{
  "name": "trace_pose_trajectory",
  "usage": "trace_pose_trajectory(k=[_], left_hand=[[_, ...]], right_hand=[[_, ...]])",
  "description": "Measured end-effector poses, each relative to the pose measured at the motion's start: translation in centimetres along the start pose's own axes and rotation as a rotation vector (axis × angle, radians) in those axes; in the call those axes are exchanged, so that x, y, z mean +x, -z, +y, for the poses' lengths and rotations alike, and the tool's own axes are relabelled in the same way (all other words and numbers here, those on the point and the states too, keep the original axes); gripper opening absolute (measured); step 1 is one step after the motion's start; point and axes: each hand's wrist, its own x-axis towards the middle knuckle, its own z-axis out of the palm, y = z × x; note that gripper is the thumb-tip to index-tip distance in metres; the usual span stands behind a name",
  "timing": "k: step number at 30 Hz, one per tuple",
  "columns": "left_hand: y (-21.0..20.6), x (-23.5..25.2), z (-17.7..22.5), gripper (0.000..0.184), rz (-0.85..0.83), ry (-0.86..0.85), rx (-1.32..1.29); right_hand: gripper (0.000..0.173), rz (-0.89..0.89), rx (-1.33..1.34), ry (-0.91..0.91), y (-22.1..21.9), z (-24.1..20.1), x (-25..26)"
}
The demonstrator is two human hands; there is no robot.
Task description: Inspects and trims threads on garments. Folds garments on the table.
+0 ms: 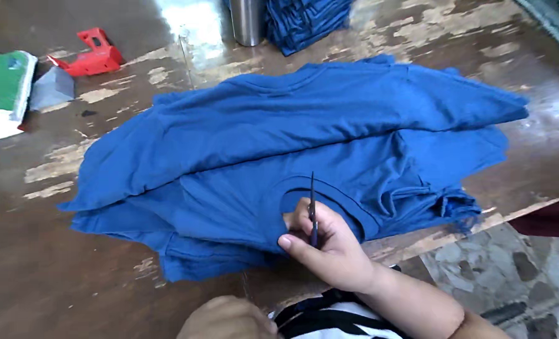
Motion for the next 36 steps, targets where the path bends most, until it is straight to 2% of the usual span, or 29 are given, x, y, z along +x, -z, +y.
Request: trace_pose_trajectory(k=[2, 4, 7, 10, 14, 16, 17, 21, 24, 27, 30, 33, 36], left_hand=[[0.3, 0.7, -0.2, 0.049, 0.020, 0.142, 0.297], [-1.3, 2.1, -1.3, 0.058, 0.127, 0.195, 0.600], [-4.1, 3.8, -2.8, 0.058, 0.269, 0.220, 0.704], [-4.7, 4.0, -3.5, 0.050, 0.281, 0.187, 0.714], [-1.8, 2.8, -2.8, 0.039, 0.040, 0.103, 0.509], [-0.9, 2.1, -2.4, 0.028, -0.001, 0.091, 0.397], [-0.9, 1.9, -2.3, 0.022, 0.048, 0.093, 0.394], [-2.2, 2.7, -3.3, 0.024, 0.309, 0.019, 0.516], [-2.5, 2.5, -3.1, 0.013, 0.334, -0.053, 0.437], [-0.9, 1.6, -2.1, 0.017, 0.186, -0.018, 0.298], [1.3, 0.3, -1.7, 0.028, 0.037, -0.007, 0.138], [2.7, -0.5, -2.3, 0.038, 0.095, 0.087, 0.338], [2.8, 0.0, -3.1, 0.035, 0.190, 0.060, 0.555]], right_hand=[[0.015, 0.014, 0.045, -0.044, 0.3, 0.0, 0.1], [0.013, 0.017, 0.057, -0.069, 0.3, 0.0, 0.0], [0.011, 0.027, 0.068, -0.080, 0.4, 0.1, -0.2], [0.012, 0.020, 0.028, -0.063, 0.7, 0.1, -0.4], [0.012, -0.030, -0.075, 0.015, 1.0, 0.4, -0.7], [0.011, -0.045, -0.077, 0.034, 1.1, 0.5, -0.8], [0.011, -0.050, -0.073, 0.037, 1.0, 0.5, -0.8], [0.010, -0.068, -0.084, 0.050, 0.8, 0.7, -0.8], [0.009, -0.094, -0.113, 0.075, 1.3, 0.6, -1.2], [0.009, -0.097, -0.233, 0.177, 4.1, -0.8, -2.3], [0.006, -0.003, -0.499, 0.228, 9.6, -3.9, -3.9], [0.016, 0.045, -0.842, 0.137, 15.5, -6.7, -5.1], [0.036, 0.065, -1.064, 0.009, 18.8, -7.1, -5.6]])
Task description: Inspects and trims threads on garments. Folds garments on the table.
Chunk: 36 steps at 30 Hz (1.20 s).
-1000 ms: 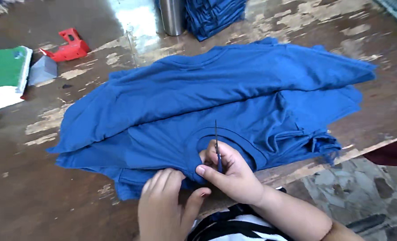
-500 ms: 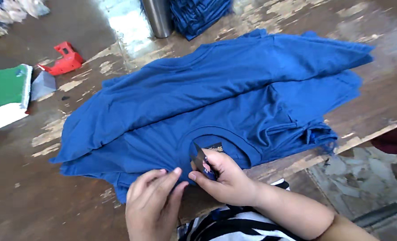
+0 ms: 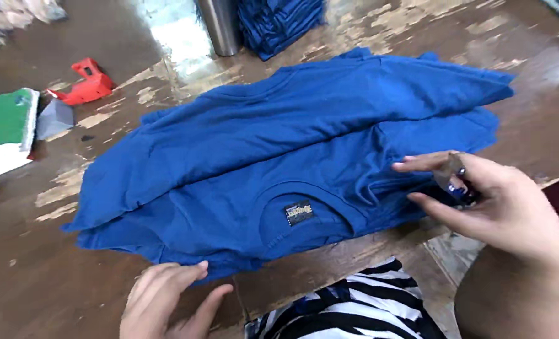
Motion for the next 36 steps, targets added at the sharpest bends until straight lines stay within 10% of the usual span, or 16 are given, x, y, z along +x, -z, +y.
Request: trace_pose_trajectory(k=[8, 15, 24, 30, 36], left_hand=[[-4.4, 0.7, 2.1, 0.037, 0.100, -0.001, 0.053], [-0.9, 0.7, 1.5, 0.035, -0.381, -0.072, -0.461], [-2.7, 9.0, -3.1, 0.045, -0.110, -0.148, 0.322], [-4.7, 14.1, -12.1, 0.060, -0.017, 0.146, 0.463], [-7.2, 9.0, -2.9, 0.046, -0.066, -0.136, 0.246]], right_hand=[[0.015, 0.142, -0.039, -0.051, -3.9, 1.7, -0.7], [0.016, 0.208, 0.027, -0.031, -3.4, 1.7, -0.6], [0.024, 0.351, 0.018, 0.038, 2.3, 3.0, 11.9], [0.034, 0.265, -0.146, -0.144, -3.7, 9.9, 18.3], [0.030, 0.318, -0.048, 0.091, -0.6, 5.1, 12.4]])
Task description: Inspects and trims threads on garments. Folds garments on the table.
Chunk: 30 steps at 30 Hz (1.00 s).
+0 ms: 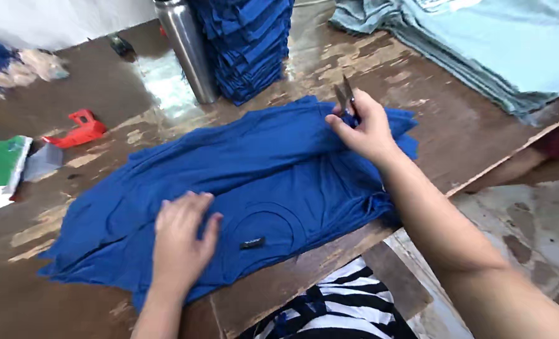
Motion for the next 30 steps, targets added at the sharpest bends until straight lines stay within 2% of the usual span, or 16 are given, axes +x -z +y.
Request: trace_pose_trajectory(k=[3, 5, 7, 10, 12, 14, 19, 22, 28, 30], left_hand=[[-1.4, -2.4, 8.5, 0.047, -0.205, -0.158, -0.146], [-3.4, -2.9, 12.1, 0.051, -0.201, -0.222, -0.196], [-5.1, -2.9, 13.8, 0.054, -0.124, -0.209, -0.275], [-5.9, -2.4, 14.3, 0.056, 0.065, -0.055, -0.623], [-5.8, -2.0, 13.9, 0.059, 0.127, 0.027, -0.961], [-6.1, -1.6, 13.7, 0.057, 0.173, 0.059, -1.140], [-6.7, -1.1, 13.8, 0.020, 0.289, 0.016, -0.917], [-7.0, -1.1, 14.1, 0.006, 0.330, 0.031, -0.911], [-6.2, -1.7, 13.6, 0.005, 0.213, 0.113, -1.235], [-6.1, -2.0, 13.5, 0.005, 0.188, 0.099, -1.269]], right_hand=[[0.020, -0.300, 0.166, -0.086, 1.6, -4.9, -6.0], [0.029, -0.477, 0.146, -0.162, 0.8, -5.8, -10.2], [0.034, -0.395, 0.058, -0.155, 0.1, -6.2, -13.0], [0.032, -0.244, 0.170, -0.110, 0.6, -6.4, -14.3], [0.037, -0.215, 0.294, -0.078, 1.1, -6.8, -14.8], [0.041, -0.229, 0.376, -0.056, 1.2, -7.5, -15.3], [0.039, -0.223, 0.266, -0.008, 0.0, -8.1, -16.3], [0.038, -0.192, 0.263, -0.011, -0.2, -8.1, -16.7], [0.040, -0.233, 0.215, 0.035, 0.0, -8.5, -16.5], [0.042, -0.282, 0.146, 0.061, 0.1, -8.2, -16.5]])
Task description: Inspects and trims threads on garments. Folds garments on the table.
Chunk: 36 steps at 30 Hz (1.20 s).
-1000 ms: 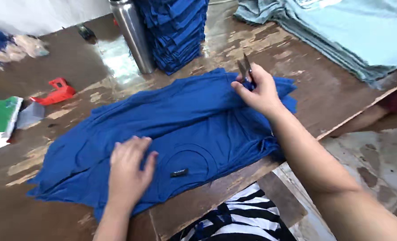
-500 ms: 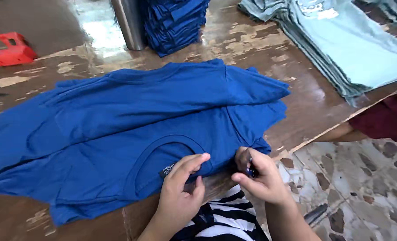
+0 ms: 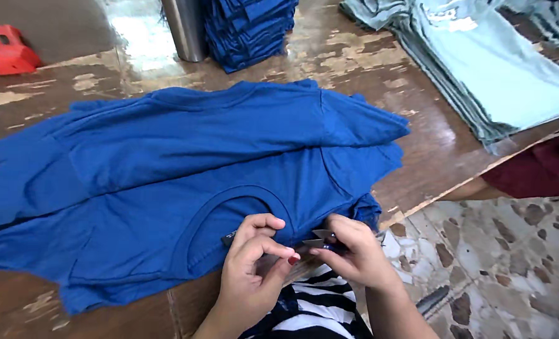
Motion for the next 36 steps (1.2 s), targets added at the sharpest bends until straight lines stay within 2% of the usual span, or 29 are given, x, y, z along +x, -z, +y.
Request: trace_pose_trajectory(k=[9, 12, 14, 16, 18, 20, 22, 23, 25, 28, 30, 32, 34, 36], left_hand=[[-0.2, -0.1, -0.2, 0.008, -0.028, -0.044, 0.075], [-0.2, -0.3, 0.1, 0.009, -0.056, -0.052, 0.062], [0.0, -0.5, 0.7, 0.009, -0.112, -0.080, 0.082], [-0.1, -0.9, 2.0, 0.011, -0.191, -0.130, 0.277], [-1.0, -1.5, 3.1, 0.014, -0.297, -0.207, 0.582], [-2.2, -1.8, 3.6, 0.018, -0.410, -0.260, 0.762], [-2.4, -1.9, 3.1, 0.018, -0.440, -0.284, 0.834], [-2.1, -1.8, 2.7, 0.018, -0.411, -0.288, 0.837], [-1.2, -1.6, 2.0, 0.016, -0.291, -0.260, 0.743], [-0.2, -1.4, 0.8, 0.007, -0.033, -0.159, 0.434], [-0.1, -1.1, 0.3, 0.002, 0.094, -0.068, 0.284], [-0.4, -0.8, 0.4, 0.014, 0.139, 0.018, 0.185], [-0.7, -0.4, 0.4, 0.030, 0.130, 0.045, 0.221], [-1.0, 0.1, 0.4, 0.024, 0.121, 0.004, 0.352]], right_hand=[[0.045, -0.058, -0.252, 0.075, -0.4, -0.7, 0.7], [0.045, -0.058, -0.236, 0.072, -0.4, -0.8, 0.8], [0.045, -0.028, -0.134, 0.038, 0.3, -1.3, 1.1], [0.044, 0.035, 0.021, -0.008, 0.9, -2.1, 2.0], [0.041, 0.049, 0.175, -0.050, 0.8, -2.8, 3.4], [0.039, -0.077, 0.227, -0.120, -0.1, -2.7, 5.1], [0.030, -0.198, 0.202, -0.163, -1.5, -2.3, 6.2], [0.021, -0.173, 0.210, -0.144, -1.9, -2.1, 6.4], [0.012, 0.032, 0.356, -0.097, -2.1, -1.7, 5.9], [0.018, 0.290, 0.684, -0.170, -2.4, -1.7, 4.9], [0.021, 0.341, 0.848, -0.208, -3.0, -1.7, 4.3], [0.020, 0.359, 0.923, -0.218, -3.5, -1.9, 3.9], [0.019, 0.362, 0.930, -0.219, -3.8, -2.0, 3.7], [0.019, 0.369, 0.922, -0.211, -3.9, -2.0, 3.5]])
